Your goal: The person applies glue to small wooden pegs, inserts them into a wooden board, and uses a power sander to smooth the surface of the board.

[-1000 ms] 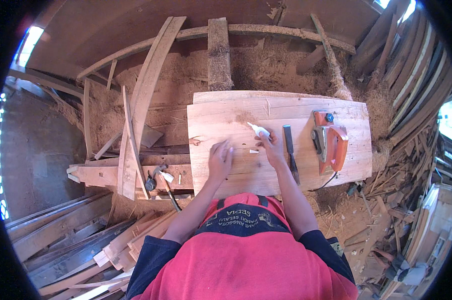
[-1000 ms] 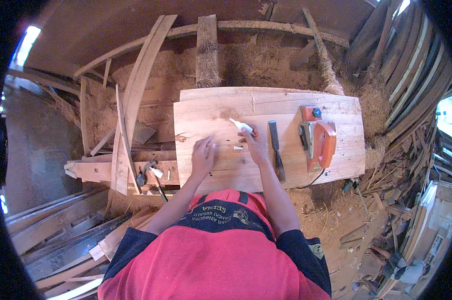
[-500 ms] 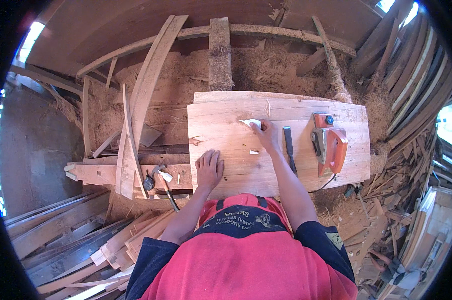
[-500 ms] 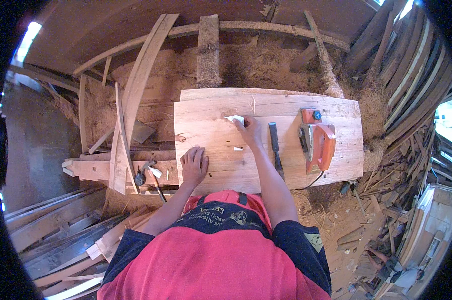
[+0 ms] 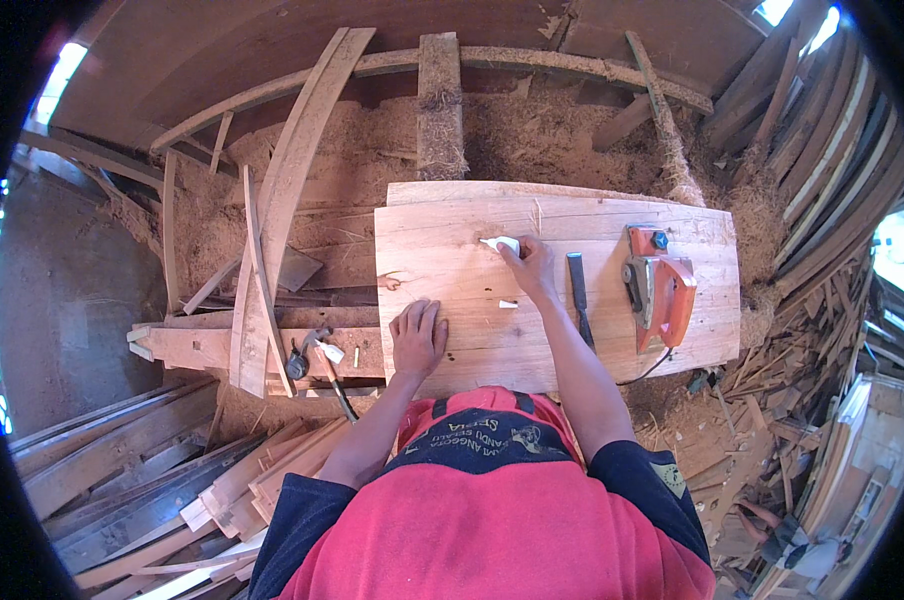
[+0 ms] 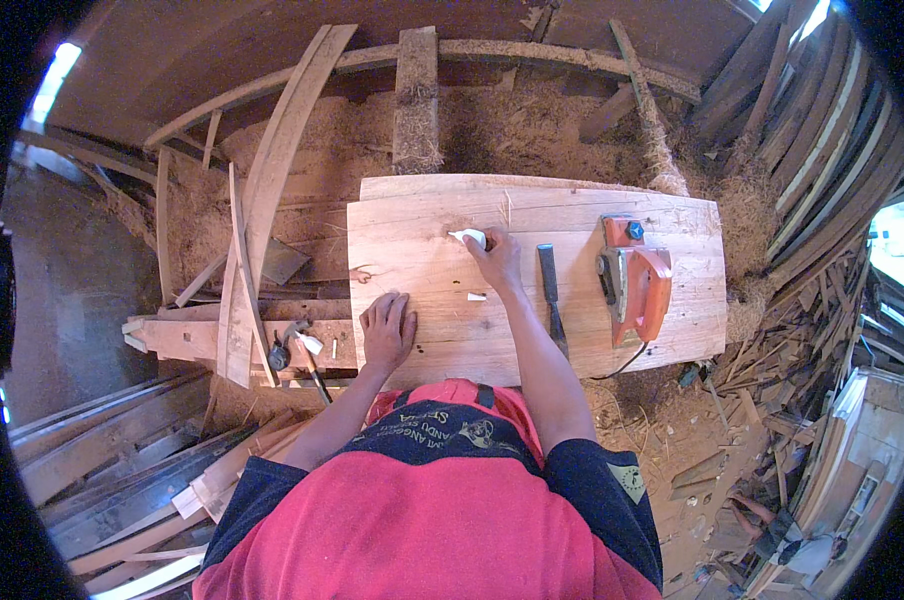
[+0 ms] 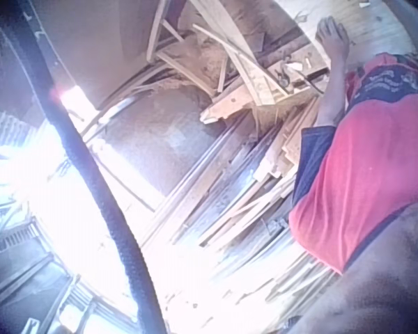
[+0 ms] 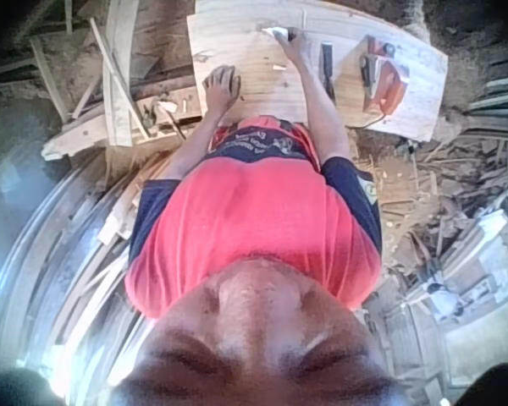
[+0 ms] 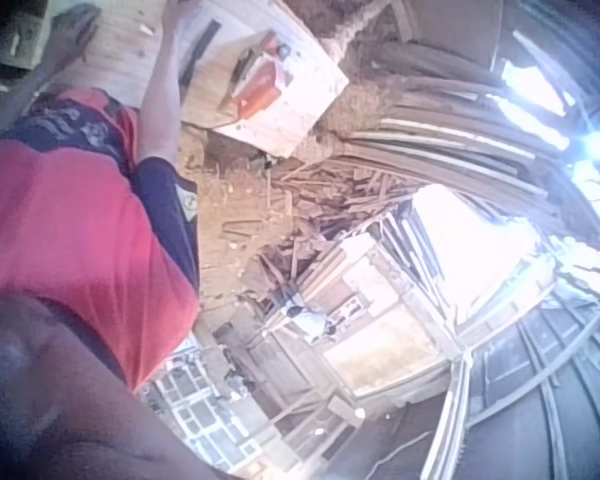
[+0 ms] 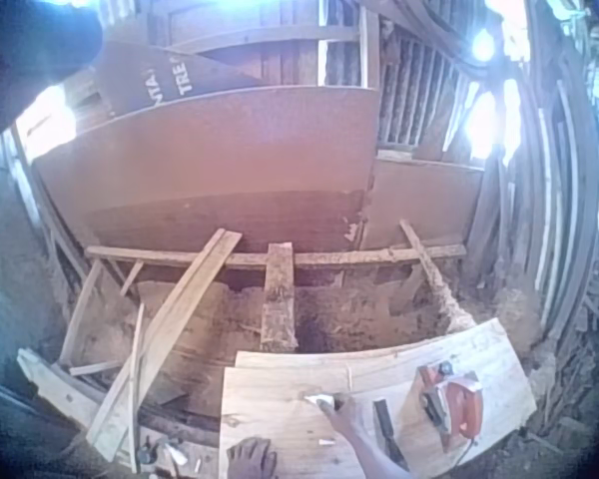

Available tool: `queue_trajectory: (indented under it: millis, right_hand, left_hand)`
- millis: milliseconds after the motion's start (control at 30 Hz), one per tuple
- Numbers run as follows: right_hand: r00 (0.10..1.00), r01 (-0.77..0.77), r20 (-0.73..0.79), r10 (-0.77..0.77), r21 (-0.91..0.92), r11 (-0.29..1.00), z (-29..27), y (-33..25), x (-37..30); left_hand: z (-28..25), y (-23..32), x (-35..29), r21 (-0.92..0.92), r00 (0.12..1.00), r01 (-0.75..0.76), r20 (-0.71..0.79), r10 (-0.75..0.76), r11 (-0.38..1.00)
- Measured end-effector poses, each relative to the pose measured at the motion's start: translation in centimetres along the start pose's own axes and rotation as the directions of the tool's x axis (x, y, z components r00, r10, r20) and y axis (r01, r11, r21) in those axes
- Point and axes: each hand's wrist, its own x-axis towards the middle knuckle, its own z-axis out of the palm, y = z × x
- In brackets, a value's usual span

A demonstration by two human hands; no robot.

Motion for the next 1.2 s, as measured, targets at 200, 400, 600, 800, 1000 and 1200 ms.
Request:
queue_trajectory:
  millis: [200, 400, 600, 800, 1000, 1200]
  right_hand:
    - [1.0, 0.017, -0.013, -0.016, 0.063, 0.998, 0.3, 0.7, 0.2]
    - [0.999, 0.031, -0.01, -0.031, 0.002, 1.0, 0.3, 0.7, 0.3]
    - [0.998, 0.068, -0.012, -0.068, 0.015, 0.998, 0.4, 0.3, 0.2]
    - [0.996, 0.084, -0.026, -0.084, 0.021, 0.996, 0.6, 0.4, 0.5]
    - [0.997, 0.069, -0.031, -0.067, 0.04, 0.997, 0.8, -0.2, 0.7]
    - [0.996, 0.083, -0.04, -0.082, 0.045, 0.996, 1.0, -0.4, 0.8]
  left_hand:
    - [0.1, 0.1, 0.2, -0.002, 1.0, -0.007, -0.009, 0.007, 1.0]
    - [-0.2, 0.2, 0.2, 0.005, 1.0, -0.001, -0.007, 0.001, 1.0]
    - [-0.3, 0.3, 0.3, -0.002, 1.0, -0.009, 0.002, 0.009, 1.0]
    - [-0.4, 0.4, 0.4, 0.0, 1.0, -0.014, -0.009, 0.014, 1.0]
    - [-0.3, 0.3, 0.3, 0.004, 1.0, -0.001, -0.01, 0.001, 1.0]
    - [-0.5, 0.4, 0.3, -0.002, 1.0, 0.001, 0.005, -0.001, 1.0]
